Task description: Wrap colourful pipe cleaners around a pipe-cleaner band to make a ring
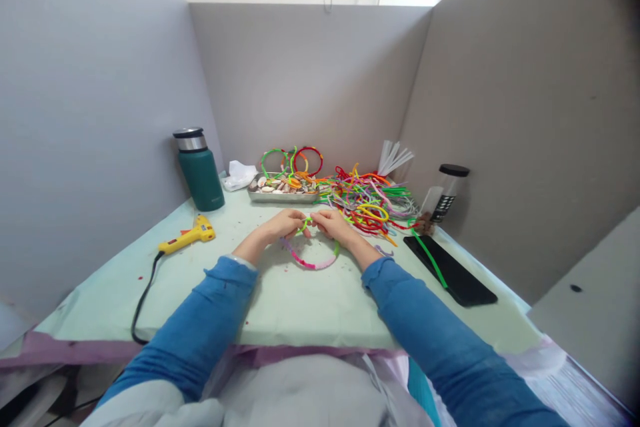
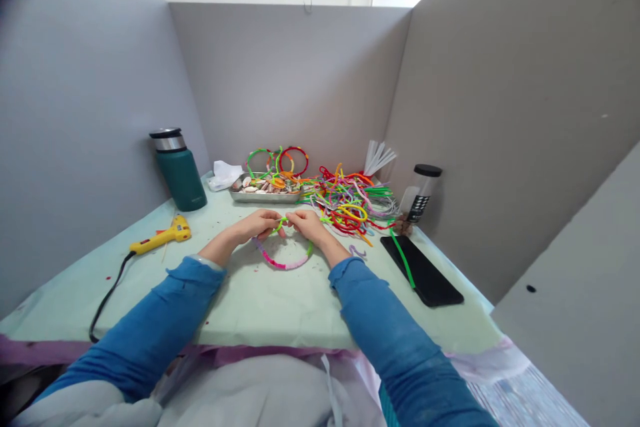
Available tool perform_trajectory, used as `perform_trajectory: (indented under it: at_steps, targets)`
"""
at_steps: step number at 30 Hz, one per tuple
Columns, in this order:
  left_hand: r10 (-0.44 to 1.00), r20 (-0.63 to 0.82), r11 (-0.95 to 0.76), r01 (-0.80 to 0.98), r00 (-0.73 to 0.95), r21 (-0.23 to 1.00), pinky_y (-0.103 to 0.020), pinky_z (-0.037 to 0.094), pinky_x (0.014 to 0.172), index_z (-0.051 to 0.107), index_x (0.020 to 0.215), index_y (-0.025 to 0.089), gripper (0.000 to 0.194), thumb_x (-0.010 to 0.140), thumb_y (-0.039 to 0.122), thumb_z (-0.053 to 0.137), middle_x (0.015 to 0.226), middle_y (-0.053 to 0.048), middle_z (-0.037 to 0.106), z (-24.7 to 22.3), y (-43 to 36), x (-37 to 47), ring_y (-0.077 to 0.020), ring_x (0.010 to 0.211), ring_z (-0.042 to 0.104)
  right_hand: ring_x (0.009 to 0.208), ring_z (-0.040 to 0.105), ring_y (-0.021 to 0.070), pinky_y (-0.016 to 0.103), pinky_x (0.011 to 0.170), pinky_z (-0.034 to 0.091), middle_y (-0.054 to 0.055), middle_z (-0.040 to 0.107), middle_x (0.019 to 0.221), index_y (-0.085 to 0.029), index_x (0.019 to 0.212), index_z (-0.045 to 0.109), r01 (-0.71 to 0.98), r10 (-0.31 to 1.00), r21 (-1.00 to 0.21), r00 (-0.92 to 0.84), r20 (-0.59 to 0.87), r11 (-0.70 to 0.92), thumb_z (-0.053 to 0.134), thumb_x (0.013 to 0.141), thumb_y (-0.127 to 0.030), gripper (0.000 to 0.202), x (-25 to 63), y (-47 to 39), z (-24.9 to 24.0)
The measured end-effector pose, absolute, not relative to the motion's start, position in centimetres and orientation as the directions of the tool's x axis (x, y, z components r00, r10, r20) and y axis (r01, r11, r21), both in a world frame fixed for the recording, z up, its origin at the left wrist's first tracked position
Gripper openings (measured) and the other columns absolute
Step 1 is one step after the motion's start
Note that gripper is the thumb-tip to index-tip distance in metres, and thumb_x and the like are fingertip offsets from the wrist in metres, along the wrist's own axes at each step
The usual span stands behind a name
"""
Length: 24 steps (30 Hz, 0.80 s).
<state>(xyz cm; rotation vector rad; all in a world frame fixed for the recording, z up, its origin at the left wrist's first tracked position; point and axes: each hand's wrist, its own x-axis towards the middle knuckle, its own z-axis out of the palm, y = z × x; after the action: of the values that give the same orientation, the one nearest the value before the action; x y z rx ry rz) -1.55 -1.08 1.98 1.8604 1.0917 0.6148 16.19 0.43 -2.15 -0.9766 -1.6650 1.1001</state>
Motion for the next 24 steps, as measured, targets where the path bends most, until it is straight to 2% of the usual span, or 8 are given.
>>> perform_trajectory:
  at_steps: [2,6,10,14,19,24]
  targets:
    - [0.876,0.054,-0.348,0.551,0.479,0.758,-0.021,0.027,0.044,0.067,0.086,0.010,0.025,0.073,0.019,0.047,0.072,-0.004,0.068,1.9,-0.9,-1.6,-0.0074,0.043,0.038,0.033,0.026,0.0048,0.021,0.035,0.017,-0.007,0.036,0.039,-0.015,0.064,0.058,0.131,0.924,-0.948,-0.299,0.240,0.289,0.056,0.078,-0.048,0.036,16.2,0.4,-2.1]
    - [0.824,0.264,-0.565,0.692,0.501,0.449,-0.022,0.032,0.054,0.071,0.081,0.013,0.028,0.074,0.018,0.044,0.071,-0.003,0.068,1.5,-0.4,-1.7,-0.0112,0.057,0.049,0.032,0.026,0.0046,0.021,0.034,0.016,-0.008,0.035,0.038,-0.015,0.063,0.057,0.124,0.927,-0.954,-0.299,0.226,0.272,0.056,0.079,-0.047,0.035,16.1,0.3,-2.0]
    - [0.783,0.381,-0.604,0.749,0.492,0.274,-0.024,0.033,0.057,0.073,0.090,0.015,0.030,0.076,0.022,0.048,0.073,-0.004,0.069,0.9,0.0,-1.9,-0.0131,0.058,0.051,0.032,0.026,0.0044,0.021,0.034,0.016,-0.008,0.035,0.039,-0.015,0.064,0.057,0.116,0.931,-0.960,-0.296,0.212,0.256,0.057,0.078,-0.047,0.035,16.1,0.5,-2.0]
    - [0.766,0.457,-0.598,0.763,0.452,0.247,-0.023,0.034,0.059,0.071,0.105,0.021,0.034,0.076,0.025,0.053,0.081,-0.004,0.071,0.8,0.0,-1.9,-0.0135,0.062,0.055,0.032,0.027,0.0045,0.020,0.033,0.017,-0.007,0.036,0.040,-0.015,0.064,0.057,0.113,0.931,-0.959,-0.295,0.216,0.258,0.058,0.077,-0.050,0.037,16.1,0.8,-2.2]
    - [0.730,0.467,-0.643,0.734,0.500,0.219,-0.023,0.034,0.060,0.074,0.098,0.021,0.029,0.079,0.028,0.053,0.082,-0.006,0.072,0.9,-0.1,-2.0,-0.0142,0.065,0.057,0.032,0.026,0.0045,0.020,0.033,0.017,-0.007,0.036,0.040,-0.015,0.064,0.057,0.123,0.926,-0.956,-0.306,0.220,0.268,0.058,0.077,-0.051,0.038,16.2,0.8,-2.2]
    - [0.771,0.453,-0.617,0.700,0.447,0.359,-0.022,0.033,0.057,0.076,0.086,0.016,0.028,0.081,0.031,0.053,0.073,-0.006,0.072,1.1,-0.3,-1.8,-0.0130,0.061,0.055,0.033,0.026,0.0047,0.021,0.034,0.017,-0.007,0.036,0.041,-0.015,0.065,0.058,0.150,0.928,-0.951,-0.304,0.214,0.269,0.057,0.078,-0.051,0.038,16.1,0.7,-2.2]
